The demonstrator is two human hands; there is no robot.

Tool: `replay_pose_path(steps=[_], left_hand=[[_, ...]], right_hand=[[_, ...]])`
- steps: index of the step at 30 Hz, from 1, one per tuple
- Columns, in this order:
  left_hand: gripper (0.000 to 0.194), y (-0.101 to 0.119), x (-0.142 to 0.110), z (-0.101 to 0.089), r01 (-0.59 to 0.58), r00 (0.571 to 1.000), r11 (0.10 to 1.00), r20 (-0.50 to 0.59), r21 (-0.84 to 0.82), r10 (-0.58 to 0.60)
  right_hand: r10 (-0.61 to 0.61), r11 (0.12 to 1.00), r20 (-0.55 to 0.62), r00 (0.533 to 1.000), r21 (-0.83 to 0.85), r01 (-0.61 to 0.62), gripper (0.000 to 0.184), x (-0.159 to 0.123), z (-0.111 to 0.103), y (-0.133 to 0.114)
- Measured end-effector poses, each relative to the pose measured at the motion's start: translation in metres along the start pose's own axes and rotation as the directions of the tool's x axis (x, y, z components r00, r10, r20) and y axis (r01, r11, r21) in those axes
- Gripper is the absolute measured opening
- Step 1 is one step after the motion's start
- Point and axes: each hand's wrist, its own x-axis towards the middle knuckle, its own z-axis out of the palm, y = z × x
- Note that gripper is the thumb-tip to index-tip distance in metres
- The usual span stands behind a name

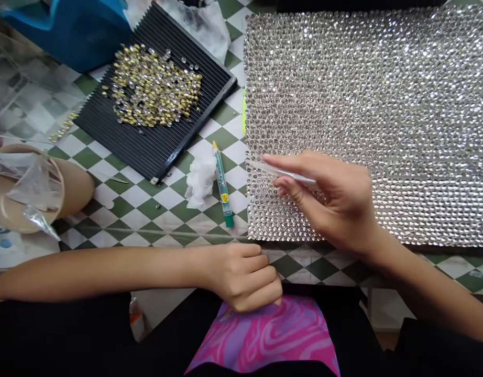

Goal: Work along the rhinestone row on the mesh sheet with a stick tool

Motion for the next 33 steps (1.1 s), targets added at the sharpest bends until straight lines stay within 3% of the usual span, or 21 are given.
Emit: replay_pose_path(steps=[3,10,33], left_hand=[[0.032,0.0002,0.0006,-0.0004,0.004,1.000,1.000,0.005,0.002,-0.004],[0.031,-0.0002,0.0013,-0.0018,0.013,1.000,1.000,0.022,-0.002,-0.013],[0.031,-0.0003,0.0024,-0.0022,0.017,0.998,1.000,0.054,-0.003,-0.017]], right_hand=[[-0.014,0.995,-0.011,1.000,-0.095,0.013,0.027,-0.0014,0.0009,-0.0012],[-0.177,0.958,0.013,0.984,-0.227,0.175,0.016,0.0013,0.0013,-0.0012],[-0.194,0.948,0.032,0.980,-0.249,0.196,0.017,-0.0006,0.0037,0.0022]])
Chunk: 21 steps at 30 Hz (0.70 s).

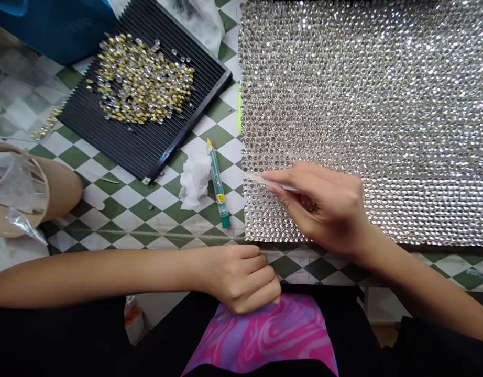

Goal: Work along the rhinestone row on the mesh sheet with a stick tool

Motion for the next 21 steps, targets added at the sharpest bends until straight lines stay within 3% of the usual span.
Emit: replay_pose_path(steps=[21], left_hand=[[0.030,0.0000,0.0001,-0.0002,0.004,1.000,1.000,0.004,-0.025,-0.003]], right_hand=[[0.043,0.998,0.013,0.999,-0.034,-0.043,0.018,-0.0010,-0.0057,-0.0021]])
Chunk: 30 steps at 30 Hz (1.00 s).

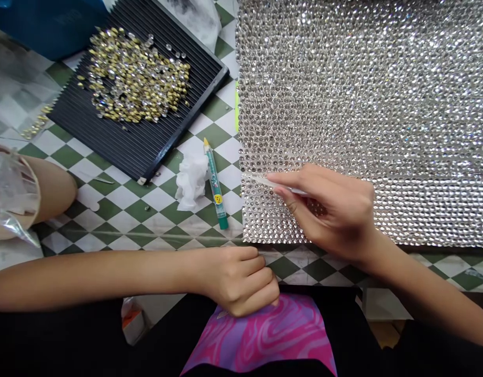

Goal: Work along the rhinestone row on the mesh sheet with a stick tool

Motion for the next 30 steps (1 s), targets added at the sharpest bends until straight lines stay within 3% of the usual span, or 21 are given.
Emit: replay_pose_path(steps=[30], left_hand=[[0.030,0.0003,-0.0007,-0.0019,-0.002,1.000,1.000,0.027,0.005,0.002]], right_hand=[[-0.010,0.997,-0.020,1.000,-0.075,0.008,0.013,-0.0019,-0.0048,-0.0016]])
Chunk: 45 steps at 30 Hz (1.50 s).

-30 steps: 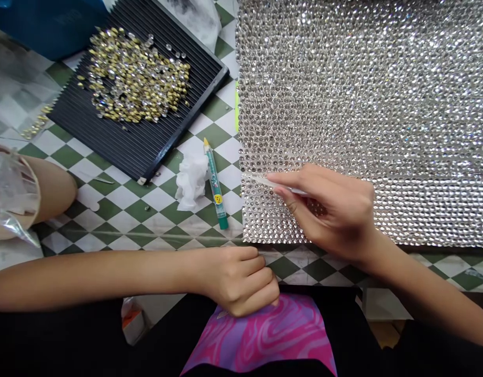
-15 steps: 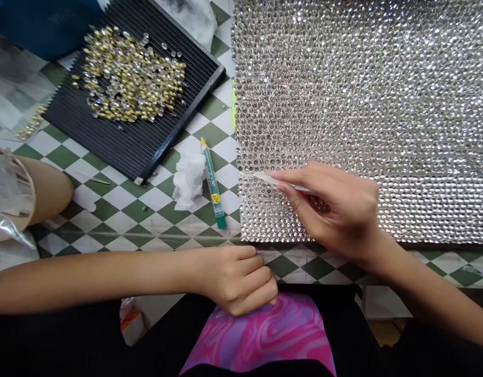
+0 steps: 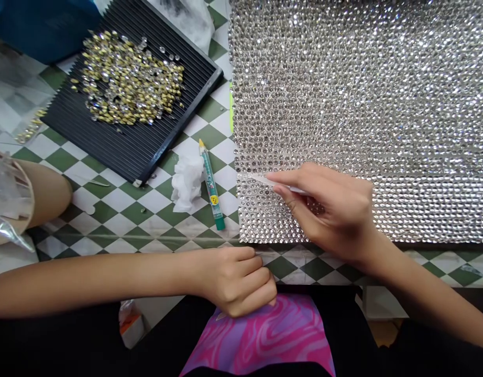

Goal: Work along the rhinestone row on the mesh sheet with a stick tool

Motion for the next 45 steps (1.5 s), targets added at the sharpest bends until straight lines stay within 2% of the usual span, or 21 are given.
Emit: replay_pose_path(steps=[12,17,27,32,45], left_hand=[[0.029,0.000,-0.001,0.002,-0.011,1.000,1.000,0.003,-0.010,0.011],[0.029,0.000,0.000,0.000,-0.010,1.000,1.000,0.011,-0.007,0.010],[0.029,-0.001,0.001,-0.001,-0.005,1.000,1.000,0.026,-0.004,0.005],[0.029,0.000,0.000,-0.001,-0.016,0.999,1.000,0.032,-0.001,0.016],[0.026,0.000,-0.002,-0.001,-0.023,0.998,1.000,0.057,0.008,0.022]], right_hand=[[0.033,0.999,0.017,0.999,-0.008,-0.033,0.015,-0.005,-0.003,0.003],[0.010,1.000,-0.007,1.000,-0.022,-0.010,0.013,-0.005,-0.004,0.004],[0.069,0.997,0.010,0.998,-0.027,-0.069,0.013,-0.009,-0.007,0.003],[0.023,0.999,-0.009,1.000,-0.038,-0.023,0.012,-0.007,-0.009,0.006],[0.111,0.993,0.004,0.994,-0.042,-0.111,0.013,-0.013,-0.010,0.008]])
